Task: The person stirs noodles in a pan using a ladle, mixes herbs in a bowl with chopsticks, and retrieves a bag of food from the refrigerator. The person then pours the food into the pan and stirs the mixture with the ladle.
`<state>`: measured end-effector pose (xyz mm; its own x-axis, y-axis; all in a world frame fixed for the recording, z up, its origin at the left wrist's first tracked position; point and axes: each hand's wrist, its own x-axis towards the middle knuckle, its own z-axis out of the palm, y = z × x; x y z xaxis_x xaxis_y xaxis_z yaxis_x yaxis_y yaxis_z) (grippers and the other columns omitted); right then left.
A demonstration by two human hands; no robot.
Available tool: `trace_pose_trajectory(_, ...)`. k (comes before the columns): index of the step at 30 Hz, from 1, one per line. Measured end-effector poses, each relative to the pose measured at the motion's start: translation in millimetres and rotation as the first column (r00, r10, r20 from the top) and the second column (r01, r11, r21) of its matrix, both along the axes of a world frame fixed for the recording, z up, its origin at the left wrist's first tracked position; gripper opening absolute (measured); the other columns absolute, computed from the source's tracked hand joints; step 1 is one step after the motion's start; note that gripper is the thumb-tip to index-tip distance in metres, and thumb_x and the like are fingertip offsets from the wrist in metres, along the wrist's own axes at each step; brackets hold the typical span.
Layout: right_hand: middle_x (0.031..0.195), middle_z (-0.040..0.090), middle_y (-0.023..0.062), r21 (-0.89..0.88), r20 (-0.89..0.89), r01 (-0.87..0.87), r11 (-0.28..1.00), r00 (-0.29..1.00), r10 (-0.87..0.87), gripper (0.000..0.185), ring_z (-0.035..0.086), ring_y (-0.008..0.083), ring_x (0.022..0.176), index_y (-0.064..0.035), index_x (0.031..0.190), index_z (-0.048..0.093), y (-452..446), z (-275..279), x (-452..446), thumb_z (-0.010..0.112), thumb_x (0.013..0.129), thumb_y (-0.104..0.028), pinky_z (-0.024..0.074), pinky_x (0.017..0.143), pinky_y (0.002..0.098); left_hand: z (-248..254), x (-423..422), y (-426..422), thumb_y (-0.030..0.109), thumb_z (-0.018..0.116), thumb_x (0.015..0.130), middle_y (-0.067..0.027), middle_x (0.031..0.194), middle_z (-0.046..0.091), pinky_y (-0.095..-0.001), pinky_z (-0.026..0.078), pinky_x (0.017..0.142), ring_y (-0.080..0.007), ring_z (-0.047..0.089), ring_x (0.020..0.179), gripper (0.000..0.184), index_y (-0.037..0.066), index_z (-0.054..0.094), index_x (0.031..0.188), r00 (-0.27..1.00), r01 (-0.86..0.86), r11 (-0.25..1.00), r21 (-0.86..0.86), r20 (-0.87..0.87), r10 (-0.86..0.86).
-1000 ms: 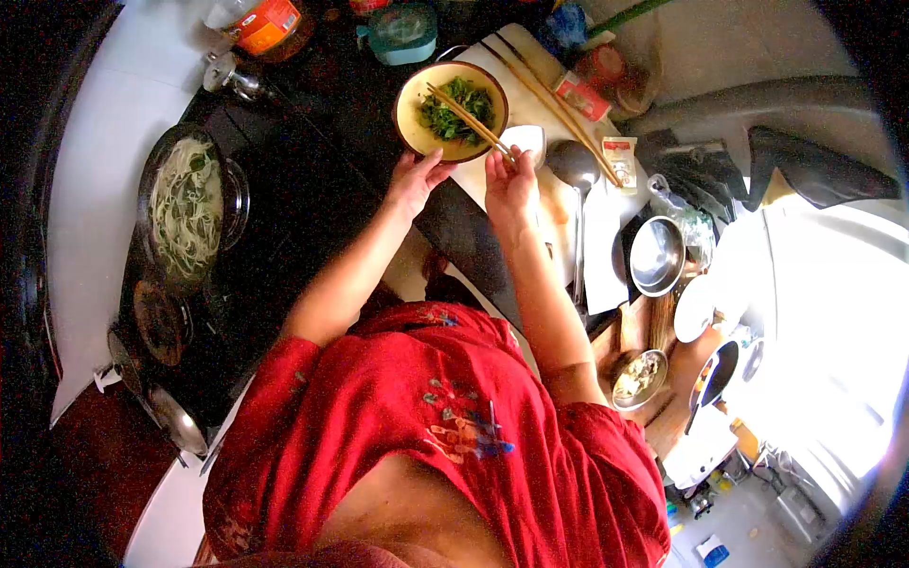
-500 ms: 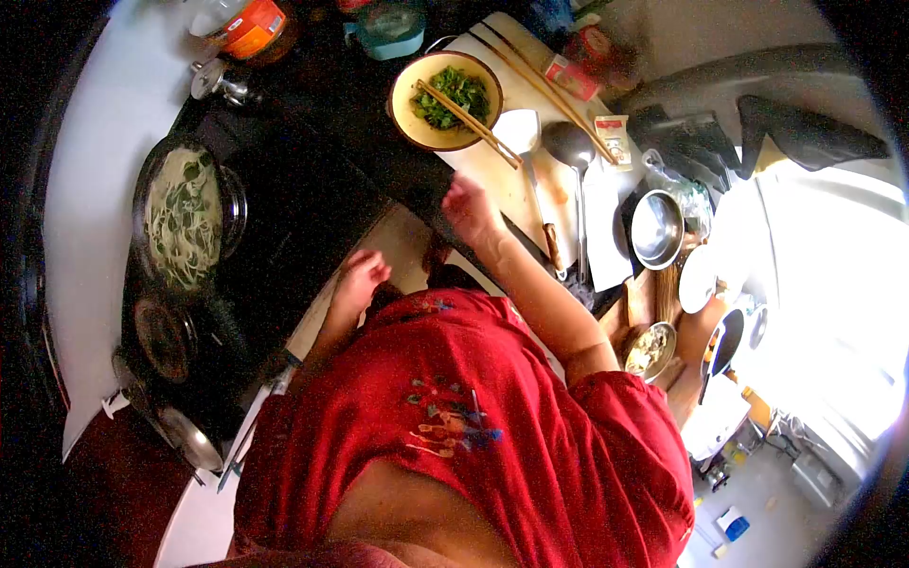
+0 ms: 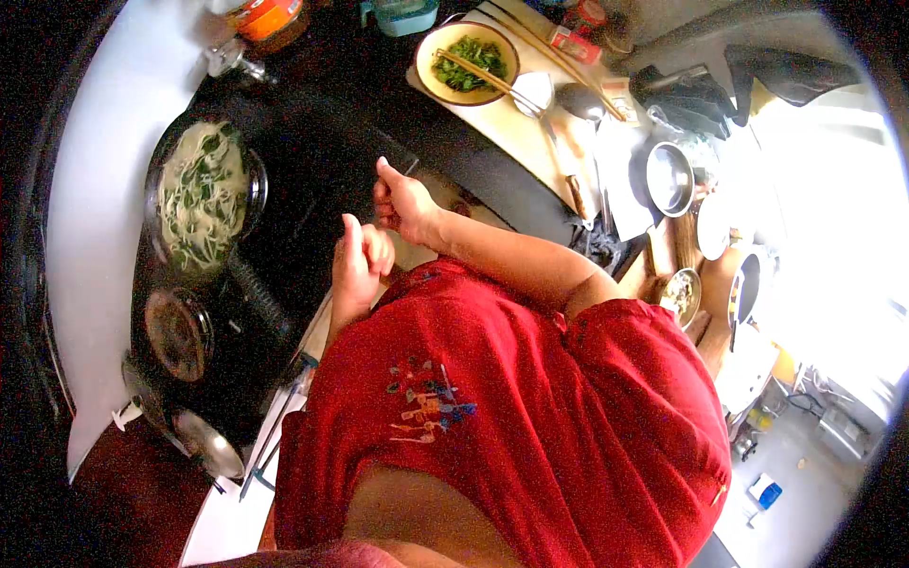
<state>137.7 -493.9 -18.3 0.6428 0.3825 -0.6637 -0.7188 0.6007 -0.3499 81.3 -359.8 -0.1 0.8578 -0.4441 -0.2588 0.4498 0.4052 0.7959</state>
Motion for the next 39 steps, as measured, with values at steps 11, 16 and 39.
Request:
trace_pose_trajectory(11, 0.145, 0.011, 0.0131, -0.424, 0.856, 0.174, 0.889, 0.396, 0.331, 0.058, 0.005, 0.0217, 0.135, -0.0015, 0.138, 0.015, 117, 97, -42, 0.021, 0.096, -0.04, 0.0043, 0.108, 0.0308, 64, -25, 63, 0.054, 0.021, 0.091, -0.0084, 0.147, 0.009, -0.0374, 0.01, 0.109, -0.023, 0.009, 0.135, 0.07, 0.007, 0.007, 0.14, 0.933, -0.342, 0.924, -0.171, 0.052, 0.355)
trace_pose_trajectory(16, 0.144, 0.019, 0.0124, -0.381, 0.914, 0.363, 0.85, 0.288, 0.286, 0.051, 0.009, 0.0225, 0.134, -0.0025, 0.138, 0.018, 140, 119, -47, 0.021, 0.096, -0.032, 0.0037, 0.109, 0.0324, 148, -8, 73, 0.057, 0.023, 0.089, -0.0103, 0.144, 0.016, -0.037, 0.017, 0.106, -0.024, 0.019, 0.132, 0.072, 0.007, 0.012, 0.14, 0.865, -0.494, 0.825, -0.273, -0.245, 0.437)
trace_pose_trajectory(39, 0.12, 0.044, 0.0229, -0.716, 0.695, 0.322, 0.619, 0.249, 0.674, 0.08, 0.049, 0.0361, 0.106, -0.0048, 0.133, 0.027, 61, 80, -231, 0.06, 0.076, -0.049, 0.0385, 0.091, 0.0419, 28, -135, 67, 0.028, 0.061, 0.083, -0.0159, 0.1, 0.061, -0.0344, 0.046, 0.083, -0.0218, 0.059, 0.091, 0.034, 0.003, 0.056, 0.106, 0.952, 0.303, 0.942, -0.145, 0.09, -0.293)
